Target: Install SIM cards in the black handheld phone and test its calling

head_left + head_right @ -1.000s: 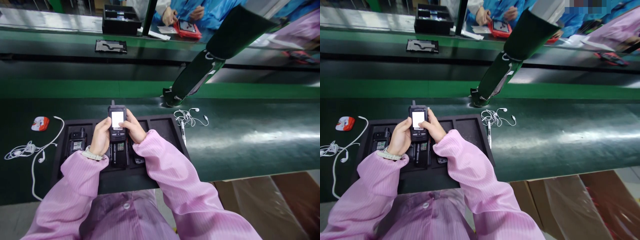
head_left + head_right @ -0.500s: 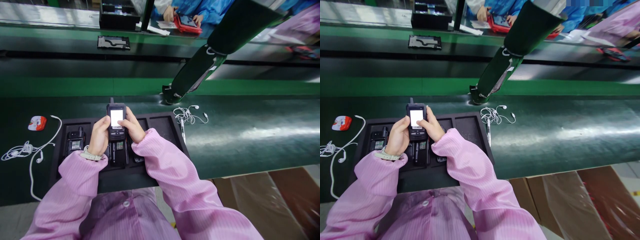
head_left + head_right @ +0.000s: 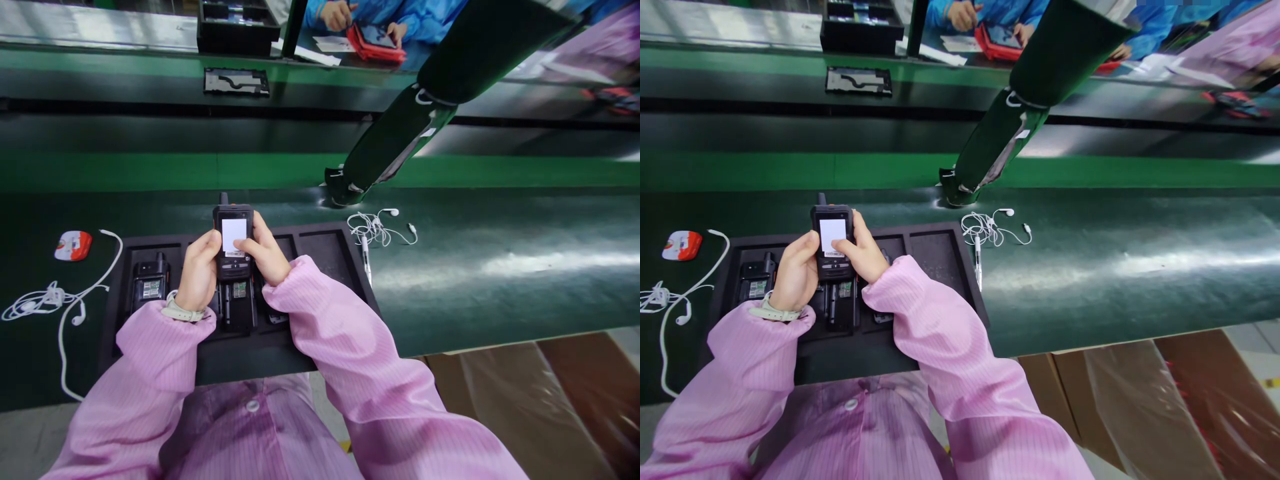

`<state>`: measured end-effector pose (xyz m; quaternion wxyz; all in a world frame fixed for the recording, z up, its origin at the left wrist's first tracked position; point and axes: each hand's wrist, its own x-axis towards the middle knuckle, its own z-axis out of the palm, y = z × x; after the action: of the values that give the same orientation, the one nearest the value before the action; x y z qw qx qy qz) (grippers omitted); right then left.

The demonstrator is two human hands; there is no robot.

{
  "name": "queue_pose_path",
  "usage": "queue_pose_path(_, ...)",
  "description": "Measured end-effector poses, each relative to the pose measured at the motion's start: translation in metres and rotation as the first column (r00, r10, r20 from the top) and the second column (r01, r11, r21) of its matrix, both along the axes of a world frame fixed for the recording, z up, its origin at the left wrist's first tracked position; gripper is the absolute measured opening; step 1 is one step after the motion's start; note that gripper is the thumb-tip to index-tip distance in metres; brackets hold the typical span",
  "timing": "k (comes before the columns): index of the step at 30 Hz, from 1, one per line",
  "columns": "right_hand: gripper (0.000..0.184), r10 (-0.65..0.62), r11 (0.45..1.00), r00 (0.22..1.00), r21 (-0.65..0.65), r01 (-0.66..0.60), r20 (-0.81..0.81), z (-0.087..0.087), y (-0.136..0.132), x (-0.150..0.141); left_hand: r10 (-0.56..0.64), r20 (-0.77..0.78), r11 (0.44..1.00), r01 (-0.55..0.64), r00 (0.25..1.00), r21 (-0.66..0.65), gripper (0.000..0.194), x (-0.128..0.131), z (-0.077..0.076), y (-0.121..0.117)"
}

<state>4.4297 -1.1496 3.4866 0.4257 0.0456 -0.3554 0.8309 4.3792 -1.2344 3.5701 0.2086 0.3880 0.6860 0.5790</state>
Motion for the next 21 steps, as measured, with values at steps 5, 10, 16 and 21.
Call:
queue_pose_path(5, 0.059, -0.009, 1.0, 1.0, -0.002, 0.009, -0.004, 0.0006, 0.0005, 0.0012, 0.0, -0.007, 1.0, 0.0, 1.0, -0.002, 0.04, 0.0003, 0.0004, 0.0003)
queue_pose_path(10, 0.062, -0.001, 1.0, 1.0, 0.001, 0.001, -0.013, 0.0009, 0.0007, 0.0027, 0.003, 0.001, 1.0, -0.003, 1.0, 0.006, 0.039, 0.0, 0.0002, -0.0002)
queue_pose_path(16, 0.064, 0.009, 1.0, 1.0, 0.003, -0.009, -0.017, -0.0001, 0.0001, 0.0022, -0.004, 0.013, 1.0, 0.004, 1.0, 0.006, 0.039, 0.0002, 0.0002, -0.0006)
queue_pose_path(21, 0.06, -0.005, 1.0, 1.0, 0.015, 0.005, -0.02, -0.0007, 0.0002, 0.0029, 0.009, 0.015, 1.0, -0.01, 1.0, 0.006, 0.04, -0.0003, 0.0, -0.0007)
